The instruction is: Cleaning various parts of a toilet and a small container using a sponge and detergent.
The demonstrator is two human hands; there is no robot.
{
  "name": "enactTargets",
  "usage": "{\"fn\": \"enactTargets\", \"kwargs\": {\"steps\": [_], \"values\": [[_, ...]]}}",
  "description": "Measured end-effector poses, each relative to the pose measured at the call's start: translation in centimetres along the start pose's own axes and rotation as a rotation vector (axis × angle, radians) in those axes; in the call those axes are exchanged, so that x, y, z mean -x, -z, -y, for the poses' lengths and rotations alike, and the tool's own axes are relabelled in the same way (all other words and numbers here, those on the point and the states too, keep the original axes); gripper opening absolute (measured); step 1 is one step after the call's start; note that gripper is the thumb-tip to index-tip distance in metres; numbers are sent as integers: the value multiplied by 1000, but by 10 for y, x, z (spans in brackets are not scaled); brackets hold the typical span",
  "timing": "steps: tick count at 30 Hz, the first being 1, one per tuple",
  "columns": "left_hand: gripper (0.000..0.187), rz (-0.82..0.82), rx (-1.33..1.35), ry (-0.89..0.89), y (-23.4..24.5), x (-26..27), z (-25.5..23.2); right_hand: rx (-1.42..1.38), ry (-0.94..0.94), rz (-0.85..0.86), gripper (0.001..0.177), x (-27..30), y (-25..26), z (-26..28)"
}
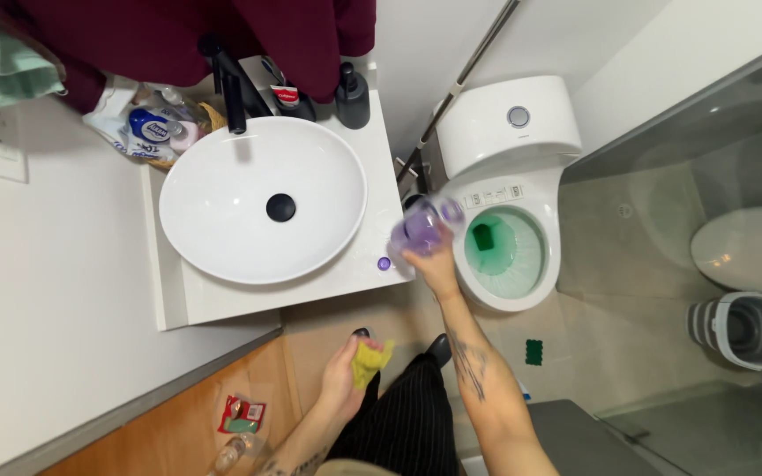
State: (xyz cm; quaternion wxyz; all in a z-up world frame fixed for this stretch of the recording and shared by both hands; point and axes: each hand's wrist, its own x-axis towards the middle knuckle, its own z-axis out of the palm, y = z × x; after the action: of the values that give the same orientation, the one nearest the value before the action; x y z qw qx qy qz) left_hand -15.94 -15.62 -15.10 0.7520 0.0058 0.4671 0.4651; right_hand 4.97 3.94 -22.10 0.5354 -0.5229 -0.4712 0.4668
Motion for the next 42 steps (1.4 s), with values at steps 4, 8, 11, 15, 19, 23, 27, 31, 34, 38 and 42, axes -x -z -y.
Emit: {"fn": "enactTargets", "kwargs": {"steps": [4, 8, 11, 15, 19, 23, 27, 31, 34, 38, 42], "values": [[34, -57, 5, 78, 17, 5, -1, -47, 76, 45, 103, -68, -39, -32], [36, -57, 24, 141, 20, 7, -3, 50, 10, 60, 108, -105, -64, -38], [36, -56, 48, 178, 20, 9, -6, 213, -38, 44, 110, -106, -72, -20], [28, -31, 117, 215, -3, 14, -18, 295, -160, 108, 107, -98, -71, 24], [24, 19, 101, 181, -11, -5, -13, 412, -77, 128, 108, -81, -35, -2], [33, 71, 8, 64, -35, -39, -17, 39, -79, 165, 67, -5, 21, -19], [34, 88, -135, -108, -91, -49, -29, -416, -388, 296, 55, 112, 45, 60], [28, 127, -247, -10, -133, -49, -20, -457, -418, 143, 57, 146, 65, 101], [28, 349, -240, 23, -163, -44, -20, -341, -429, -27, 44, 161, 101, 97], [24, 444, -516, 24, -193, -48, -10, -518, -427, -74, 30, 176, 137, 142], [22, 620, -431, 87, -215, -51, 15, -662, -349, -97, 31, 170, 159, 196]]}}
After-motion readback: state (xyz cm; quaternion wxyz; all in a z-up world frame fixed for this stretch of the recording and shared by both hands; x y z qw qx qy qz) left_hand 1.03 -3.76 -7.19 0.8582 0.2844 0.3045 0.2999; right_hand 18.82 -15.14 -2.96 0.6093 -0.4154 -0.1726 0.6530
